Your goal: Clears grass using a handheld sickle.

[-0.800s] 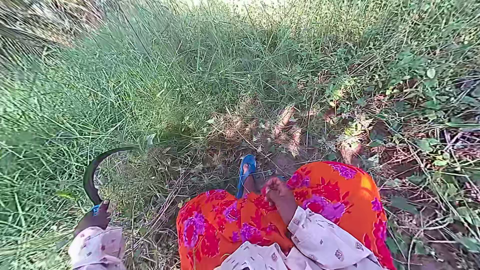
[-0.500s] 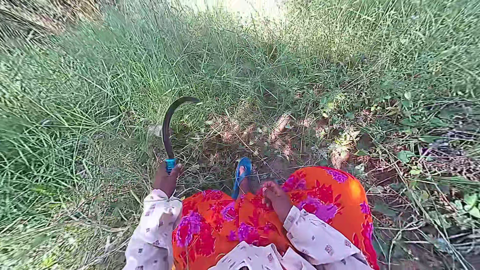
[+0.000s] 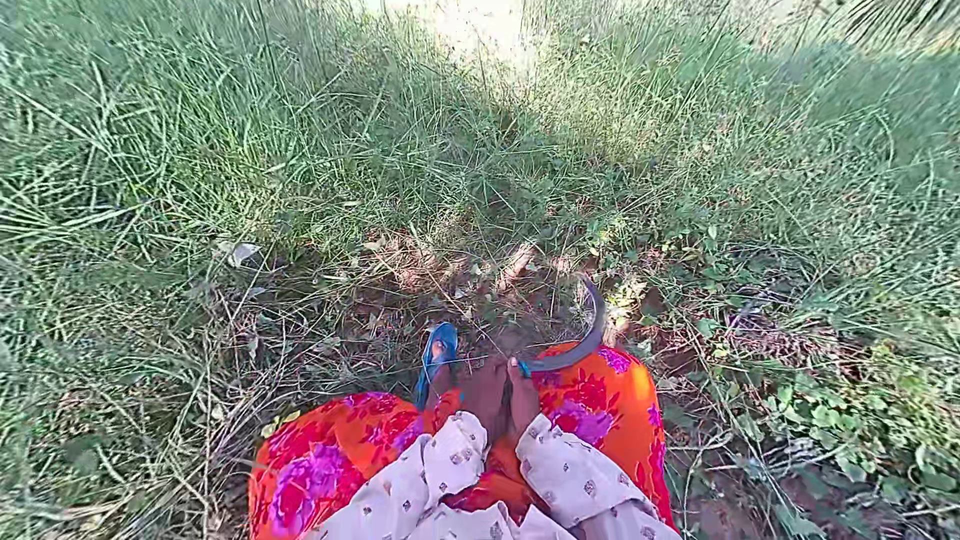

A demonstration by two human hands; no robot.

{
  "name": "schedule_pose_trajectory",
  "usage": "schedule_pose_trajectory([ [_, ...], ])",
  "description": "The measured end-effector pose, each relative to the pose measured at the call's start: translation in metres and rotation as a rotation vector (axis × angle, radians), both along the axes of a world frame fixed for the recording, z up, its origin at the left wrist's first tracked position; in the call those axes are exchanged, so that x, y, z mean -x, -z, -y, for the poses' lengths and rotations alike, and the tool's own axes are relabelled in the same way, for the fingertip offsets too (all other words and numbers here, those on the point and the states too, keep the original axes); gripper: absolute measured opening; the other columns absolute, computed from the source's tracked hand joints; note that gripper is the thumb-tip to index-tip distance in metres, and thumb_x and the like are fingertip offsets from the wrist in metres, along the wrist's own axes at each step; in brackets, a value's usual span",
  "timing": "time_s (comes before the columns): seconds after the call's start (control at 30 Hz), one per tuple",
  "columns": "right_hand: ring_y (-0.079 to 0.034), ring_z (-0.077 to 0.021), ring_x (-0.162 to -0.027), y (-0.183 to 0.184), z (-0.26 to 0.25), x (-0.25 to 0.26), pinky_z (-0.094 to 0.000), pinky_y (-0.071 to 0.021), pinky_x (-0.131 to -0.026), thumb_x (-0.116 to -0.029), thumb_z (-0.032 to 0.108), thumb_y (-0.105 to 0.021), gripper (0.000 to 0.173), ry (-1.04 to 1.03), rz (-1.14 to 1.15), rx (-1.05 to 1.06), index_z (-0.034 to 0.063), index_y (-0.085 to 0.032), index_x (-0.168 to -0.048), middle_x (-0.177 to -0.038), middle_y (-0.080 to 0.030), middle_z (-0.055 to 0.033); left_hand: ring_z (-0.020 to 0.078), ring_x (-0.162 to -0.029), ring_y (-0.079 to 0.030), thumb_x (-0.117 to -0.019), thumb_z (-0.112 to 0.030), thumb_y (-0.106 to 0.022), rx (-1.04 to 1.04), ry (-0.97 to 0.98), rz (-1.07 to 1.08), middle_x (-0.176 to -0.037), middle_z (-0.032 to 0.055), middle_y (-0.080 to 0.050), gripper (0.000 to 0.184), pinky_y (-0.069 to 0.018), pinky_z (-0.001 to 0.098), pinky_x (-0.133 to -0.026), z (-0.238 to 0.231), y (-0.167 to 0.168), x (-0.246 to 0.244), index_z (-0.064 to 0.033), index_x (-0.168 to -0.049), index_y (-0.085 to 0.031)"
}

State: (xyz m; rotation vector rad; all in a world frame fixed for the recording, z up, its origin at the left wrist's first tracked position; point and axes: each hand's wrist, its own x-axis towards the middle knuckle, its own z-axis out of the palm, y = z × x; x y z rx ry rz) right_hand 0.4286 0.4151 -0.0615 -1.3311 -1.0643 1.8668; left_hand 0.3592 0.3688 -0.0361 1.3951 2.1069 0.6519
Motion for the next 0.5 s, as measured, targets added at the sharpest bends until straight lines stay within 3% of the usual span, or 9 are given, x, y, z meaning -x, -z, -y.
schedule_pose_trajectory([
  [0.1,-0.058,-0.0300,-0.122,0.000,-0.001,0.001,-0.0464,-0.0473,-0.104,-0.1112,0.029,-0.046,0.048,0.057,0.014,0.025,-0.0031,-0.042,-0.147,-0.136,-0.057,-0.0246,0.0359,-0.143,-0.045,-0.0943,-0.014,-0.067,-0.102,0.046,0.211,-0.154,0.0244,-0.045,0.063,-0.0351,0.0472,-0.120,0.009,0.006,0.008,0.0028,-0.151,-0.045],
  [0.17,-0.059,-0.0304,-0.116,-0.003,-0.001,0.003,-0.0469,-0.0490,-0.099,-0.1109,0.026,-0.047,0.046,0.092,0.031,-0.002,-0.0029,-0.041,-0.146,-0.132,-0.057,-0.0251,0.0279,-0.141,-0.051,-0.0975,-0.008,-0.062,-0.277,0.029,0.419,-0.149,0.0227,-0.053,0.054,-0.0370,0.0397,-0.121,0.015,0.016,0.019,0.0052,-0.148,-0.047],
  [0.23,-0.062,-0.0262,-0.108,-0.009,-0.001,0.002,-0.0435,-0.0523,-0.094,-0.1117,0.022,-0.045,0.042,0.132,-0.001,-0.012,-0.0023,-0.039,-0.146,-0.123,-0.060,-0.0219,0.0196,-0.124,-0.064,-0.0970,-0.003,-0.058,-0.435,-0.061,0.668,-0.135,0.0215,-0.064,0.044,-0.0496,0.0331,-0.110,0.017,0.032,0.031,0.0107,-0.139,-0.053],
  [0.27,-0.065,-0.0207,-0.094,-0.012,-0.003,0.003,-0.0373,-0.0558,-0.085,-0.1124,0.022,-0.042,0.037,0.169,-0.018,-0.011,-0.0009,-0.040,-0.142,-0.110,-0.062,-0.0164,0.0175,-0.118,-0.066,-0.0983,-0.002,-0.055,-0.434,-0.126,0.802,-0.132,0.0208,-0.064,0.043,-0.0530,0.0318,-0.105,0.017,0.039,0.042,0.0111,-0.139,-0.051],
  [0.33,-0.062,-0.0146,-0.069,-0.020,-0.009,0.007,-0.0298,-0.0569,-0.066,-0.1131,0.022,-0.040,0.028,0.228,-0.055,-0.010,0.0001,-0.043,-0.130,-0.088,-0.058,-0.0093,0.0152,-0.107,-0.065,-0.1042,-0.001,-0.048,-0.364,-0.346,1.063,-0.132,0.0175,-0.060,0.040,-0.0547,0.0302,-0.093,0.014,0.053,0.069,0.0075,-0.143,-0.046],
  [0.37,-0.059,-0.0134,-0.063,-0.023,-0.015,0.010,-0.0284,-0.0553,-0.061,-0.1133,0.024,-0.040,0.026,0.227,-0.044,0.008,0.0004,-0.045,-0.123,-0.083,-0.055,-0.0074,0.0127,-0.095,-0.064,-0.1066,-0.002,-0.044,-0.349,-0.506,1.174,-0.125,0.0131,-0.061,0.037,-0.0535,0.0277,-0.082,0.012,0.057,0.079,0.0041,-0.143,-0.045],
  [0.43,-0.056,-0.0120,-0.058,-0.026,-0.030,0.017,-0.0265,-0.0523,-0.055,-0.1130,0.027,-0.041,0.028,0.180,0.027,0.059,0.0006,-0.052,-0.109,-0.077,-0.054,-0.0058,0.0094,-0.076,-0.058,-0.1083,-0.006,-0.043,-0.390,-0.822,1.310,-0.106,0.0069,-0.060,0.033,-0.0495,0.0242,-0.066,0.006,0.063,0.090,-0.0012,-0.140,-0.048],
  [0.5,-0.055,-0.0107,-0.056,-0.020,-0.049,0.029,-0.0250,-0.0510,-0.054,-0.1126,0.026,-0.042,0.030,0.092,0.045,0.109,0.0018,-0.054,-0.101,-0.073,-0.054,-0.0044,0.0089,-0.074,-0.055,-0.1086,-0.006,-0.042,-0.428,-0.885,1.328,-0.105,0.0058,-0.057,0.036,-0.0477,0.0231,-0.064,0.005,0.066,0.095,-0.0022,-0.144,-0.045],
])
